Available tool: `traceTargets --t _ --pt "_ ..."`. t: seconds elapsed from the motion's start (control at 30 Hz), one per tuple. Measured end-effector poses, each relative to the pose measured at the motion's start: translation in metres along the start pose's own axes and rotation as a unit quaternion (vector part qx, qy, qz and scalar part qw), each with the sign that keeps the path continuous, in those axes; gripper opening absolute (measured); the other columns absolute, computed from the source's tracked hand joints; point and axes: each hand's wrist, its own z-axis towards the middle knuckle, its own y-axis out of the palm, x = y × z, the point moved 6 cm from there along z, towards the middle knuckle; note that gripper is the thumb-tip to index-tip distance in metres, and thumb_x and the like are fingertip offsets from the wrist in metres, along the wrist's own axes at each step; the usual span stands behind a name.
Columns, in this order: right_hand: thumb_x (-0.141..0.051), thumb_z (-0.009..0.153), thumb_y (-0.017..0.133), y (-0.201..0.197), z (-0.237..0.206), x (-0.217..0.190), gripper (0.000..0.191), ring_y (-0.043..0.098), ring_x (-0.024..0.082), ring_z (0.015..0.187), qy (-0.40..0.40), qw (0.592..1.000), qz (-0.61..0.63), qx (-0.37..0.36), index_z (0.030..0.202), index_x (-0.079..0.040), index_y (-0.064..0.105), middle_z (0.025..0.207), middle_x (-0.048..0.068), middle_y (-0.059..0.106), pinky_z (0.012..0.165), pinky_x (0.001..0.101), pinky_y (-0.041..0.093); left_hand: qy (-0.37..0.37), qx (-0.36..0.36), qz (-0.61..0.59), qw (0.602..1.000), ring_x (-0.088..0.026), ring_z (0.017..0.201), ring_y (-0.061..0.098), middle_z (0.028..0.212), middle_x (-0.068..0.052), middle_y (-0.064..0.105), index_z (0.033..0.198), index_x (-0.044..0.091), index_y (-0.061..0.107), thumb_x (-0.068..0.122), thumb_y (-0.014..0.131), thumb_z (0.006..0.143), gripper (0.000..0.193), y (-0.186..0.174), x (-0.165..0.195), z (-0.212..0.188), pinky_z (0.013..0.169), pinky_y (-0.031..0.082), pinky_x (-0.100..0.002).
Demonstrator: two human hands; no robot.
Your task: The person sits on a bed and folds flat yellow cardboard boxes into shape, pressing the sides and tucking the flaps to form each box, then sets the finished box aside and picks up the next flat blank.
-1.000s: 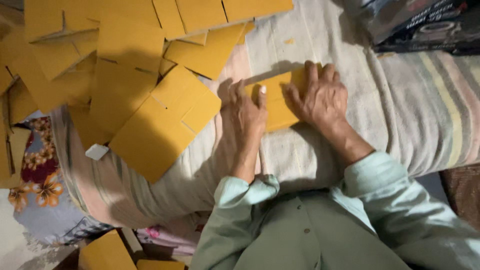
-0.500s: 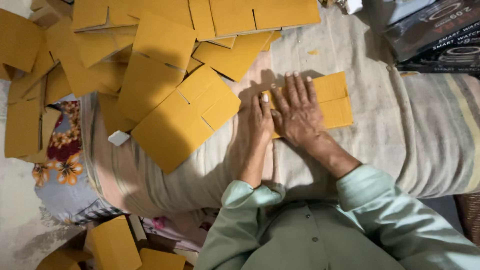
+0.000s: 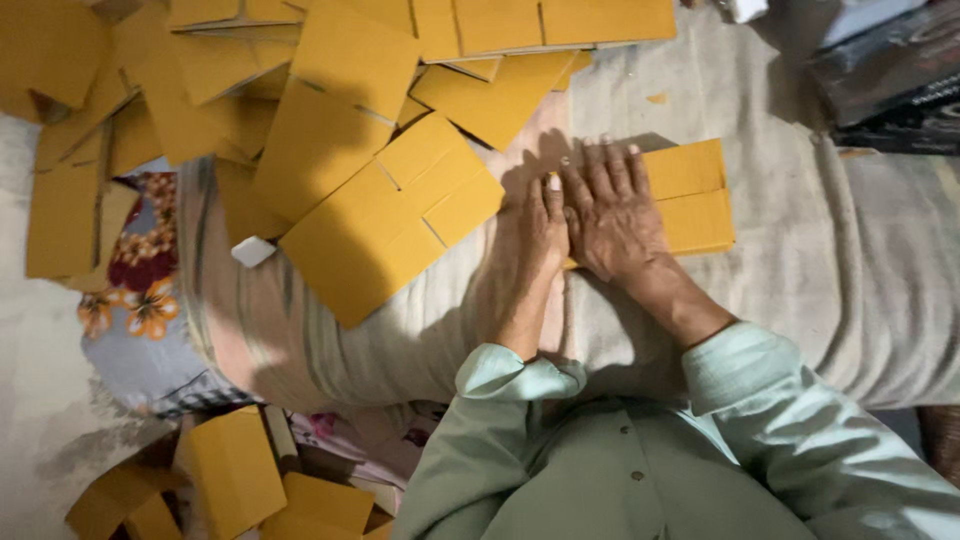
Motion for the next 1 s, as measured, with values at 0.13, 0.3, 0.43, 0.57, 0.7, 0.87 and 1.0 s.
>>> traceTargets --t 0.13,0.3,0.43,0.57,0.7,0.87,1.0 --pt "-0.043 0.106 0.046 -0.021 -0.013 0.040 0.065 0.030 0.047 0.152 0.090 0.996 0.001 -0.014 0.157 -0.004 0.048 0.162 0.029 0.040 0.126 0.0650 0.015 -0.083 -0.056 0.146 0.984 -0.044 0.113 0.064 0.125 -0.024 0.069 0.130 0.008 0.061 0.047 0.036 0.106 0.052 0.004 -0.006 -0.003 0.096 0.049 -0.050" --pt "-0.059 0.103 0.052 -0.057 -0.054 0.104 0.085 0.041 0.051 0.140 0.289 0.956 0.010 -0.051 0.161 0.001 0.031 0.149 0.037 0.045 0.115 0.0635 0.028 0.010 0.007 -0.039 0.999 -0.043 0.117 0.060 0.127 -0.027 0.064 0.135 0.001 0.054 0.046 0.041 0.109 0.053 -0.001 0.010 -0.006 0.097 0.048 -0.046" --pt "-0.050 0.107 0.058 -0.070 -0.073 0.092 0.087 0.045 0.048 0.137 0.235 0.944 0.229 0.042 0.164 0.005 0.023 0.152 0.039 0.042 0.112 0.0546 0.040 -0.018 -0.004 -0.140 0.990 -0.035 0.113 0.064 0.123 -0.023 0.067 0.134 0.000 0.055 0.046 0.042 0.108 0.055 -0.014 0.019 -0.017 0.095 0.050 -0.040" --pt "-0.035 0.108 0.057 -0.065 -0.074 0.094 0.074 0.062 0.025 0.121 0.301 0.808 0.499 0.088 0.163 0.003 0.024 0.138 0.019 0.058 0.096 0.0360 0.053 0.057 -0.036 -0.301 0.951 -0.032 0.105 0.065 0.117 -0.021 0.068 0.130 -0.001 0.060 0.039 0.045 0.109 0.048 -0.030 0.040 -0.030 0.090 0.053 -0.039" --pt "-0.032 0.106 0.056 -0.064 -0.033 0.049 0.066 0.067 0.014 0.104 0.355 0.697 0.613 0.111 0.158 -0.003 0.029 0.128 0.007 0.063 0.073 0.0280 0.059 0.036 -0.028 -0.229 0.972 -0.027 0.096 0.064 0.110 -0.019 0.067 0.126 0.000 0.063 0.029 0.051 0.107 0.037 -0.026 0.039 -0.025 0.083 0.054 -0.037" --pt "-0.027 0.098 0.062 -0.112 -0.011 -0.138 0.066 0.066 0.018 0.107 0.161 0.699 0.695 -0.050 0.153 -0.005 0.033 0.129 0.008 0.062 0.078 0.0319 0.058 0.040 -0.017 -0.159 0.986 -0.021 0.084 0.063 0.102 -0.015 0.067 0.121 0.001 0.066 0.018 0.058 0.105 0.025 -0.016 0.033 -0.025 0.073 0.056 -0.034" --pt "-0.023 0.095 0.067 -0.170 -0.052 -0.246 0.065 0.064 0.023 0.116 -0.203 0.632 0.721 -0.199 0.150 -0.005 0.040 0.133 0.011 0.060 0.090 0.0357 0.055 0.028 -0.030 -0.137 0.990 -0.017 0.074 0.062 0.095 -0.013 0.066 0.117 0.002 0.069 0.008 0.063 0.103 0.017 -0.022 0.039 -0.029 0.065 0.057 -0.031"
